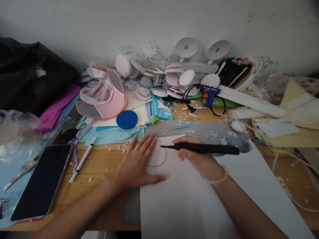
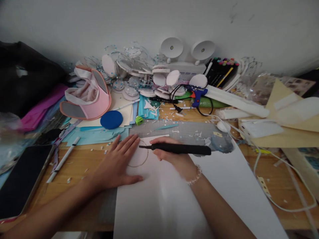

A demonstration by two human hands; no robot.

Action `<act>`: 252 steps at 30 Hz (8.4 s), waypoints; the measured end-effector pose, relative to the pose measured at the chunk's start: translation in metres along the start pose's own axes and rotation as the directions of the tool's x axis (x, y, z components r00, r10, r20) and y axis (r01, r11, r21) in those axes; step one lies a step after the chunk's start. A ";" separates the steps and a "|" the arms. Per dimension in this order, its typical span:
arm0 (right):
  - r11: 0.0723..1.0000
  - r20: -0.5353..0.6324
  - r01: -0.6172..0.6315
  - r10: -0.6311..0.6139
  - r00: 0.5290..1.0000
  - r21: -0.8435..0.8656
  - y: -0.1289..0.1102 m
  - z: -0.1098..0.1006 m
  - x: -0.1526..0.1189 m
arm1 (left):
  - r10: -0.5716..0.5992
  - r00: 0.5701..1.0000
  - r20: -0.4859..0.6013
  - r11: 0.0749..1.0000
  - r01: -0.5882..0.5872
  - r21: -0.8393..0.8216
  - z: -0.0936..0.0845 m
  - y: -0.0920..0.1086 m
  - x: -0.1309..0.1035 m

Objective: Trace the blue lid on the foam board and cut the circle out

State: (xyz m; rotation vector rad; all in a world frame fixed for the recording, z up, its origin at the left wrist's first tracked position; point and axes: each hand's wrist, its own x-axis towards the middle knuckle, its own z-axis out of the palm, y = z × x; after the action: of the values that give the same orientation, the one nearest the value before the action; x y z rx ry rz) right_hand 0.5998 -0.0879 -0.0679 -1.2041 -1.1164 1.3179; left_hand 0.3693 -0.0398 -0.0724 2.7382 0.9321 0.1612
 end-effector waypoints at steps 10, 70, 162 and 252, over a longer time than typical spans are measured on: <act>0.949 0.026 -0.018 0.027 0.999 -0.314 -0.013 0.007 0.002 | 0.001 1.000 -0.007 1.000 0.000 0.005 0.000 -0.001 0.000; 0.981 0.081 0.078 -0.064 0.995 -0.178 -0.008 0.014 0.022 | 0.018 0.999 -0.046 0.999 -0.019 -0.027 0.000 0.000 -0.001; 0.958 -0.476 0.233 -0.129 0.870 0.168 -0.008 -0.004 0.037 | -0.087 0.977 -0.193 0.996 0.090 0.005 -0.007 -0.009 -0.001; 0.871 -0.328 0.377 -0.473 0.818 -0.315 -0.064 0.061 -0.014 | -0.064 0.914 0.402 -0.637 0.272 -0.721 -0.023 0.021 -0.012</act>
State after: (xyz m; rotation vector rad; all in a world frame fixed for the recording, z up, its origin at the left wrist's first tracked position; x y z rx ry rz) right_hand 0.5446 -0.0967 0.0017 -1.2282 -1.1749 0.5701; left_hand 0.3680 -0.0590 -0.0445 0.4693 0.5484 0.4654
